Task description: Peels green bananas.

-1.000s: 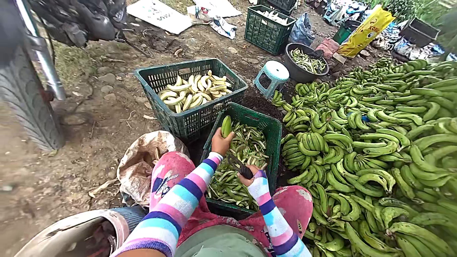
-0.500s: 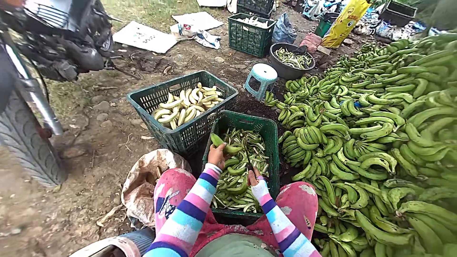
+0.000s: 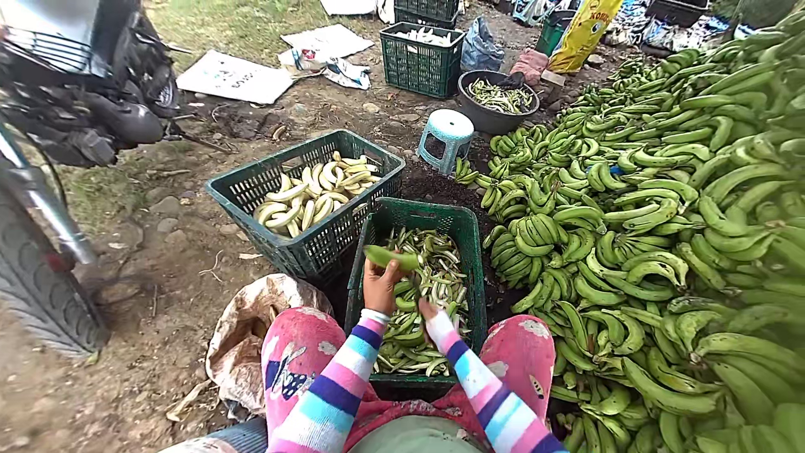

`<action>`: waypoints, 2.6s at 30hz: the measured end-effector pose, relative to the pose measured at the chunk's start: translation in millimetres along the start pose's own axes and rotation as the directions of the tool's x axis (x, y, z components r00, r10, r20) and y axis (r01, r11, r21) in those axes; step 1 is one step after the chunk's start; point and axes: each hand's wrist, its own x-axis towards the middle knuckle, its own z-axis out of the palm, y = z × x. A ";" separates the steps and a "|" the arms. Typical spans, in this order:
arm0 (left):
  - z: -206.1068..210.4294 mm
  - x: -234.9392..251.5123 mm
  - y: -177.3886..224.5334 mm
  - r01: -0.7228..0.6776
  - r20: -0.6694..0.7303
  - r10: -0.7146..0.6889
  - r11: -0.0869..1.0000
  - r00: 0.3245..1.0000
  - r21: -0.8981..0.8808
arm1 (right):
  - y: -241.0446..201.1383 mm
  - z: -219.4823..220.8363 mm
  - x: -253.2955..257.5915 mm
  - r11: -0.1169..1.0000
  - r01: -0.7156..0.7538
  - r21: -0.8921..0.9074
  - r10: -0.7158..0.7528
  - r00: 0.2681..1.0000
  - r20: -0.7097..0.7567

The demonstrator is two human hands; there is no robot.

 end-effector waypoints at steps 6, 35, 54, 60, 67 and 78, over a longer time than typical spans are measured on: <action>-15.8 12.7 16.8 0.251 0.045 -0.278 0.918 0.960 0.308 | -1.5 -18.0 -13.6 0.992 0.127 0.002 -0.127 0.991 0.039; 23.2 -21.5 13.0 0.468 0.067 -0.465 0.883 0.883 -0.044 | -46.5 -80.0 -0.2 0.602 0.413 -0.683 -0.653 0.747 -0.124; 10.0 19.0 -1.6 -0.197 0.028 0.197 0.946 0.980 0.258 | -42.3 -49.3 -36.5 0.789 0.419 -0.450 -0.502 0.862 -0.076; 19.9 -6.6 12.4 0.083 0.184 -0.124 0.973 0.975 0.214 | -58.9 -66.3 -23.9 0.724 0.356 -0.590 -0.577 0.782 -0.236; 8.0 -7.0 18.3 0.199 0.232 -0.250 0.955 0.940 0.221 | -78.5 -76.6 -14.8 0.814 0.285 -0.506 -0.455 0.854 -0.252; 21.9 -4.7 22.5 0.086 0.131 -0.109 0.982 0.985 0.170 | -75.9 -49.9 -39.6 0.833 0.220 -0.508 -0.409 0.863 -0.296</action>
